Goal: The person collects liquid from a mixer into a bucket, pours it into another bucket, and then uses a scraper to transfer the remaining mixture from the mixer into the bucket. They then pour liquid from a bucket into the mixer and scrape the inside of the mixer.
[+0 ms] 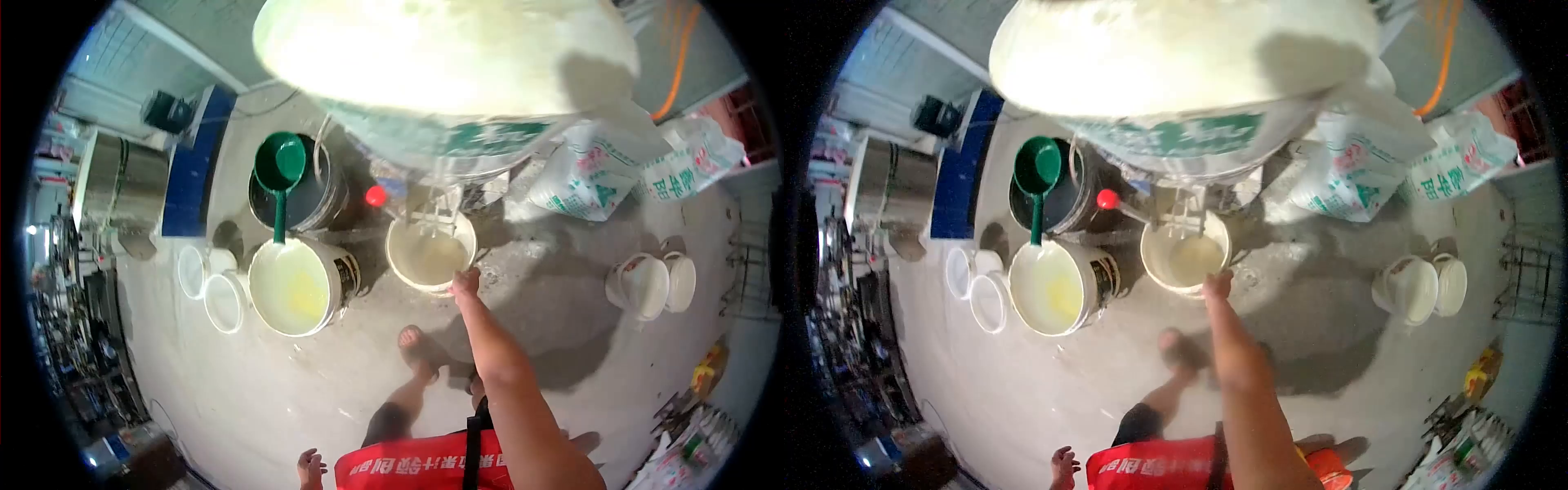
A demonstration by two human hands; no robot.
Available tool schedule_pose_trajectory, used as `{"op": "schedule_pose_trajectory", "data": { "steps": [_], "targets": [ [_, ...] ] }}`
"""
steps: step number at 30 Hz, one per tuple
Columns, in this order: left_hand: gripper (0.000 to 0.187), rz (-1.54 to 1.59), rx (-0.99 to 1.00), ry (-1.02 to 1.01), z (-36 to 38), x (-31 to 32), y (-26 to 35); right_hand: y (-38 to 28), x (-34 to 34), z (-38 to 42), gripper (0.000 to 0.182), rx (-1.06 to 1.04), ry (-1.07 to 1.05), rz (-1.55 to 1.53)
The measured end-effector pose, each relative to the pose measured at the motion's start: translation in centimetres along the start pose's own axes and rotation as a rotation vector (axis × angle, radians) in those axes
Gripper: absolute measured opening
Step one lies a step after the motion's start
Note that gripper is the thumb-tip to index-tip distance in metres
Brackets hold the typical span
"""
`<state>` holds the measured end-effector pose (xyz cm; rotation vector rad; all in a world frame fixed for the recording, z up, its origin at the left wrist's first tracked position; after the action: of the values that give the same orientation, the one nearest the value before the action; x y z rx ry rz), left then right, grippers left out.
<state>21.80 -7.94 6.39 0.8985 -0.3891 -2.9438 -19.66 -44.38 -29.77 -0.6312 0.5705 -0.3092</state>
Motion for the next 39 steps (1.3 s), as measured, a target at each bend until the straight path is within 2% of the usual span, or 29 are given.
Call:
{"op": "schedule_pose_trajectory", "data": {
  "steps": [4, 6, 8, 10, 12, 14, 18, 23, 31, 34, 39],
  "targets": [
    [0.036, -0.025, -0.18, 0.032, 0.4, 2.0, -4.4, 2.8, -1.6, -4.6, 0.036, -0.238, 0.034, 0.01],
    [0.036, -0.018, -0.18, 0.02, 0.3, 3.1, -6.3, 3.9, -1.5, -7.4, 0.035, -0.297, -0.095, -0.022],
    [0.036, -0.062, -0.098, -0.033, -0.5, 3.2, -9.0, 2.3, -2.9, -6.8, 0.035, -0.285, -0.142, -0.015],
    [0.037, -0.083, -0.005, -0.054, -1.9, 3.7, -10.1, -0.6, -3.5, -5.4, 0.036, -0.288, -0.094, 0.024],
    [0.039, -0.126, 0.044, -0.051, -2.8, 3.9, -10.7, -5.8, -4.8, -0.6, 0.036, -0.157, -0.175, -0.039],
    [0.041, -0.159, 0.023, -0.068, -4.1, 4.1, -11.3, -7.2, -4.8, 0.1, 0.037, -0.073, -0.253, -0.056],
    [0.04, -0.132, -0.069, -0.061, -3.6, 4.7, -7.4, -7.5, -2.0, -1.2, 0.038, -0.03, -0.357, -0.207],
    [0.037, -0.006, -0.115, -0.007, -2.9, 4.3, -4.2, -5.7, 0.6, -2.5, 0.041, 0.046, -0.255, -0.2],
    [0.035, 0.016, -0.166, -0.011, -2.8, 3.6, -5.5, -5.6, -0.3, -3.9, 0.041, 0.003, -0.217, -0.349],
    [0.036, 0.031, -0.168, -0.01, -2.6, 4.0, -5.0, -4.6, 0.0, -5.7, 0.045, -0.103, -0.223, -0.448],
    [0.036, 0.031, -0.151, -0.03, -3.2, 4.3, -5.5, -6.3, -0.8, -4.1, 0.043, -0.007, -0.245, -0.365]
  ]
}}
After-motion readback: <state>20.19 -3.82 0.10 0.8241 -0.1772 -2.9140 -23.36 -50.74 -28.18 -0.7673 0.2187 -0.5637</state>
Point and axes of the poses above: each hand's wrist, its own z-axis away from the middle knuckle, its own x-axis out of the palm, y = z × x, the point moved 1 cm from there along -z, towards the middle knuckle, and after that the axes turned 6 degrees about -z, right-handed, at the moved point
